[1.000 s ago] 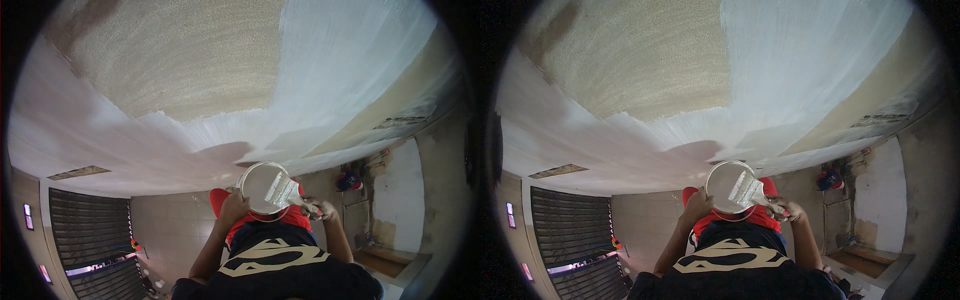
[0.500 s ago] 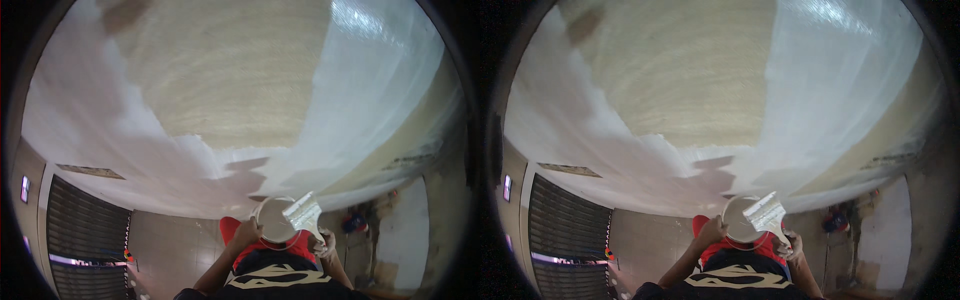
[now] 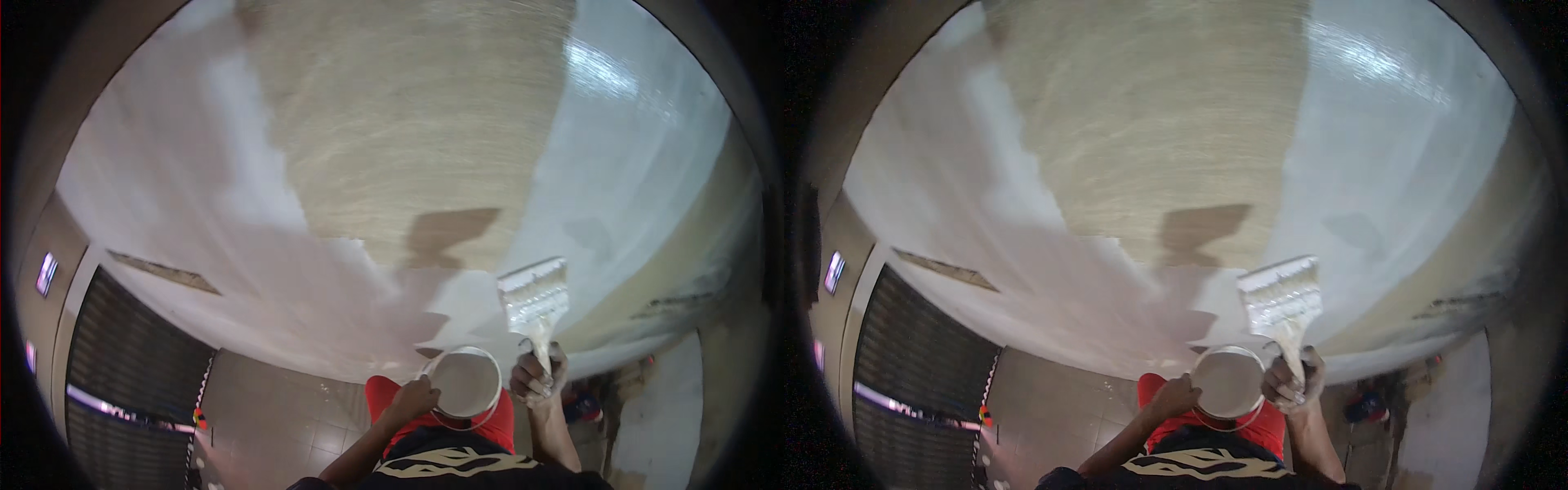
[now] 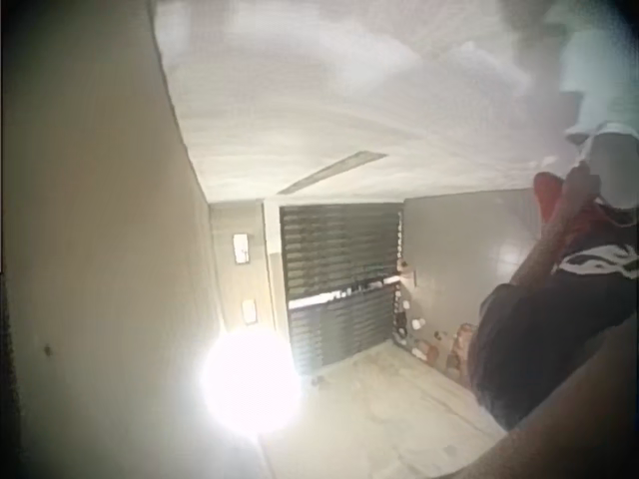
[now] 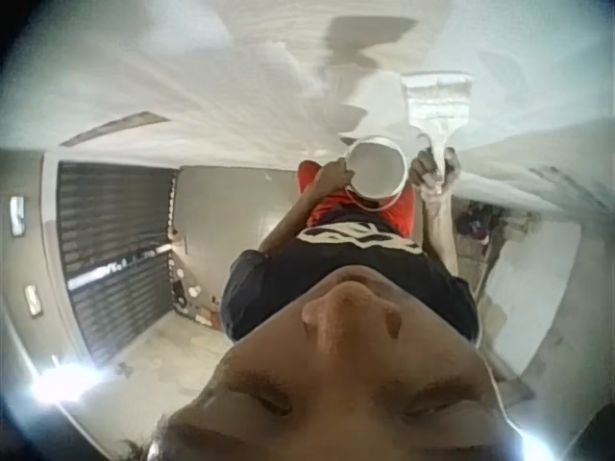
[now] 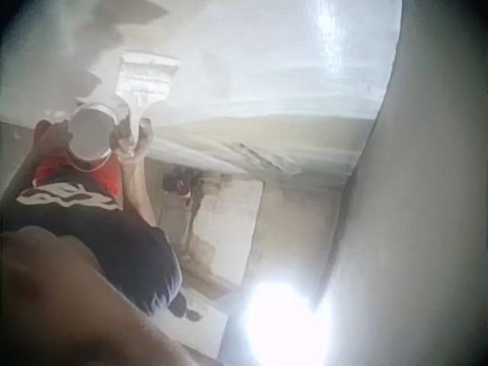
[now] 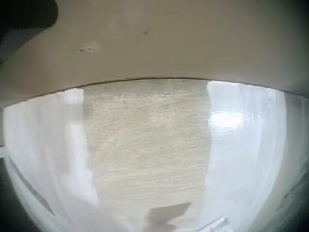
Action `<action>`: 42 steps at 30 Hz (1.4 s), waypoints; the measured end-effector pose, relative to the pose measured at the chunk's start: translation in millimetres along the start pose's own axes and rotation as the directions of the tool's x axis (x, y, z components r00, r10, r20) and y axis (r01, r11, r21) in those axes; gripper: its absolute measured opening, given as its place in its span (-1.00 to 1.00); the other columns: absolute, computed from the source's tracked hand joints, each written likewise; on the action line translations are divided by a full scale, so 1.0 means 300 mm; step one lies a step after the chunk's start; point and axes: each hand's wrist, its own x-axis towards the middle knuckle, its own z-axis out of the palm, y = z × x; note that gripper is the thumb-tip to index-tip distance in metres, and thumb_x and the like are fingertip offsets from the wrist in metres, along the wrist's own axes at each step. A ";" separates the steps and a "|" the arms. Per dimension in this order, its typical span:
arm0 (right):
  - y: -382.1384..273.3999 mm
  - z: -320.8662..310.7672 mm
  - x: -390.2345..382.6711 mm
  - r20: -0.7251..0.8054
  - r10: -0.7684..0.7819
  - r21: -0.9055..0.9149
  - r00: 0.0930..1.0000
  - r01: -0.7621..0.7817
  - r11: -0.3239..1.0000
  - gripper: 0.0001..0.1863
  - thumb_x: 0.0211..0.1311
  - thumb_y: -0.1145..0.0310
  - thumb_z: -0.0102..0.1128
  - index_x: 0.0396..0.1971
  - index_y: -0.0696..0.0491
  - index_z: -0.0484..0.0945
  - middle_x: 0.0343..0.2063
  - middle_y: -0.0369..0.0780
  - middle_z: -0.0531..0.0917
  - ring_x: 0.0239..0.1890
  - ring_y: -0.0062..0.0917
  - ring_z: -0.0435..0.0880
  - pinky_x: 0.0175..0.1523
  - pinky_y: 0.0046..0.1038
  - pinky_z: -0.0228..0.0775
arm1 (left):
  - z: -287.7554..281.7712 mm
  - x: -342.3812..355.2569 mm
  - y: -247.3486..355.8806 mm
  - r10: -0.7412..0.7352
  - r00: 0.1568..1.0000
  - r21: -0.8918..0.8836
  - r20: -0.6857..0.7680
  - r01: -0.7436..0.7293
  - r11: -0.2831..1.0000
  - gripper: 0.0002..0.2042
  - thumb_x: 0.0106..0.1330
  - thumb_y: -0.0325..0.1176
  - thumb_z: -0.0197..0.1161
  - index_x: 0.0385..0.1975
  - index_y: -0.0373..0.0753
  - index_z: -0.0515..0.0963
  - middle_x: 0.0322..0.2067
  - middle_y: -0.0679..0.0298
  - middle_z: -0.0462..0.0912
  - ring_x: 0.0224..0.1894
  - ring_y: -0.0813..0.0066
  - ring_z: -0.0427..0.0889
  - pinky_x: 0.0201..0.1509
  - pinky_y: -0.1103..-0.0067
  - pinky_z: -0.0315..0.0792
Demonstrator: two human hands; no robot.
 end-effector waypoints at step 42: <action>0.562 0.817 1.127 0.439 -0.157 -0.838 0.885 0.466 0.283 -0.79 0.38 0.48 -0.12 -0.31 0.15 0.03 -0.68 -0.27 0.38 -0.76 -0.62 0.36 -0.72 -0.49 0.25 | -0.071 -0.026 0.095 -0.162 0.987 -0.159 -0.019 0.157 0.975 -0.50 0.23 -0.06 0.01 -0.13 -0.47 0.47 -0.26 -0.27 0.63 -0.14 -0.21 0.63 0.05 0.10 0.45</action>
